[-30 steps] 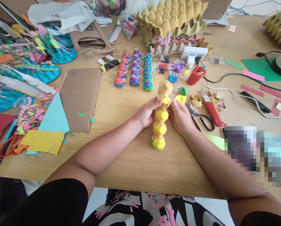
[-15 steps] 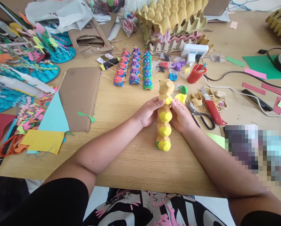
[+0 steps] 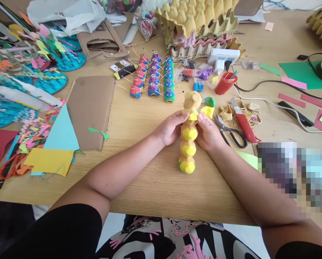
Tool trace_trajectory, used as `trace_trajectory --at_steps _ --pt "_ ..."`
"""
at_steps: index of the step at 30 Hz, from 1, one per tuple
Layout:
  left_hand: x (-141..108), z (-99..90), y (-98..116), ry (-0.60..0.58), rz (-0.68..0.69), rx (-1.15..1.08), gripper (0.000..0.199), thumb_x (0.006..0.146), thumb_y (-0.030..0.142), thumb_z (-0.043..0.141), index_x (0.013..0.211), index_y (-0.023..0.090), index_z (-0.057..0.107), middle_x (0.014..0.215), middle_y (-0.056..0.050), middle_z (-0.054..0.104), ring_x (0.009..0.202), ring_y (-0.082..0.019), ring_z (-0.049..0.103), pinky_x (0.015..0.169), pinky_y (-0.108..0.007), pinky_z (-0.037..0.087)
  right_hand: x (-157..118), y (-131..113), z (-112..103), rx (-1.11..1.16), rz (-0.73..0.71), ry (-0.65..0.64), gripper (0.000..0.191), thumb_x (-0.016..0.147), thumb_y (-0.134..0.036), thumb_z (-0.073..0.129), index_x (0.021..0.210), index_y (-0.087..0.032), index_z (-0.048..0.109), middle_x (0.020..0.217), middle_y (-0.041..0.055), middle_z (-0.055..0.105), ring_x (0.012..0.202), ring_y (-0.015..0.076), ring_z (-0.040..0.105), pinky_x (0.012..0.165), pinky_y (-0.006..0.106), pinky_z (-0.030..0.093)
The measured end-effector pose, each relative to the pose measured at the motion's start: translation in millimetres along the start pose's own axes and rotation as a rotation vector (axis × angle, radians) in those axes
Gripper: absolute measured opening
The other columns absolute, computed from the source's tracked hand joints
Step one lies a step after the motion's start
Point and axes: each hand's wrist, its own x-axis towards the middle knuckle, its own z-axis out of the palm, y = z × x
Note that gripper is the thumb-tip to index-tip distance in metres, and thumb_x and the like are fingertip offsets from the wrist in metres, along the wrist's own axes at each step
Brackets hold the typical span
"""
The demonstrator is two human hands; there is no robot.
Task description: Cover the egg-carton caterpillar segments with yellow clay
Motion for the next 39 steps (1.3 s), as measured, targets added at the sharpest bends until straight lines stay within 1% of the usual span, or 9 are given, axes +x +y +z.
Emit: trace_trajectory --at_steps 7,11,14,17,20,25,29,34,39 --pt "-1.3 4.1 2.6 0.009 -0.004 -0.029 0.035 0.083 0.052 0.108 0.092 0.028 0.083 0.089 -0.004 0.087 0.09 -0.029 0.083 0.084 -0.04 0.063 1.0 0.5 -0.7 0.002 -0.015 -0.001 0.066 0.069 -0.071 0.116 0.083 -0.029 0.069 0.081 -0.0049 0.069 0.075 0.0165 0.062 0.08 0.037 0.063" --pt "-4.0 7.9 5.7 0.006 -0.007 -0.039 0.027 0.089 0.043 0.102 0.092 0.025 0.083 0.084 -0.003 0.084 0.079 -0.022 0.076 0.078 -0.034 0.06 0.8 0.5 -2.0 -0.003 0.002 -0.013 0.065 0.07 -0.072 0.116 0.085 -0.028 0.069 0.081 -0.0056 0.07 0.075 0.0164 0.064 0.081 0.037 0.064" --pt "-4.5 7.8 5.2 0.005 0.007 -0.045 0.03 0.084 0.044 0.105 0.093 0.025 0.084 0.084 -0.002 0.083 0.079 -0.021 0.074 0.078 -0.034 0.058 0.6 -0.2 -2.8 0.002 0.012 -0.018 0.065 0.069 -0.07 0.117 0.085 -0.029 0.069 0.082 -0.0061 0.071 0.075 0.0156 0.064 0.079 0.035 0.063" --pt "-3.5 4.8 2.8 0.02 0.012 -0.023 0.039 0.078 0.052 0.11 0.094 0.028 0.084 0.086 -0.003 0.083 0.086 -0.025 0.077 0.084 -0.039 0.061 1.0 -1.4 -4.0 -0.012 0.015 -0.032 0.064 0.071 -0.07 0.116 0.084 -0.029 0.068 0.082 -0.0057 0.07 0.075 0.0161 0.064 0.078 0.035 0.062" --pt "-2.3 1.5 1.2 0.034 0.011 0.013 0.046 0.074 0.058 0.112 0.095 0.03 0.083 0.091 -0.002 0.085 0.091 -0.029 0.081 0.087 -0.044 0.063 1.7 -3.3 -4.7 -0.049 0.032 -0.044 0.062 0.073 -0.072 0.114 0.087 -0.031 0.07 0.085 -0.0027 0.073 0.083 0.0212 0.07 0.084 0.041 0.065" --pt "-0.5 2.5 2.1 0.027 0.025 0.037 0.05 0.075 0.067 0.111 0.096 0.03 0.084 0.092 -0.005 0.088 0.106 -0.036 0.086 0.095 -0.048 0.064 1.8 -5.8 -1.1 -0.064 0.046 -0.067 0.059 0.076 -0.081 0.106 0.096 -0.035 0.075 0.096 0.0035 0.082 0.112 0.0358 0.082 0.098 0.055 0.072" --pt "0.0 8.8 3.3 0.047 0.044 0.015 0.058 0.066 0.069 0.117 0.093 0.029 0.084 0.095 -0.004 0.089 0.099 -0.031 0.084 0.092 -0.045 0.064 1.9 -3.8 1.7 -0.031 0.034 -0.048 0.06 0.073 -0.076 0.111 0.092 -0.033 0.074 0.086 0.0001 0.078 0.106 0.0317 0.083 0.096 0.05 0.072" --pt "-2.5 14.7 2.9 0.048 0.044 0.032 0.057 0.076 0.067 0.113 0.1 0.025 0.083 0.097 -0.005 0.089 0.101 -0.029 0.085 0.093 -0.041 0.063 1.6 -0.5 3.1 -0.006 0.023 -0.001 0.063 0.072 -0.075 0.112 0.091 -0.03 0.073 0.082 -0.0019 0.075 0.096 0.0265 0.08 0.091 0.045 0.07" --pt "-2.5 15.7 0.2 0.07 0.099 0.007 0.068 0.063 0.06 0.121 0.103 0.02 0.083 0.096 -0.002 0.089 0.091 -0.019 0.081 0.094 -0.033 0.06 -0.3 0.9 6.4 -0.033 -0.027 0.055 0.063 0.072 -0.07 0.114 0.092 -0.029 0.071 0.084 -0.0038 0.075 0.085 0.0208 0.074 0.085 0.041 0.068"
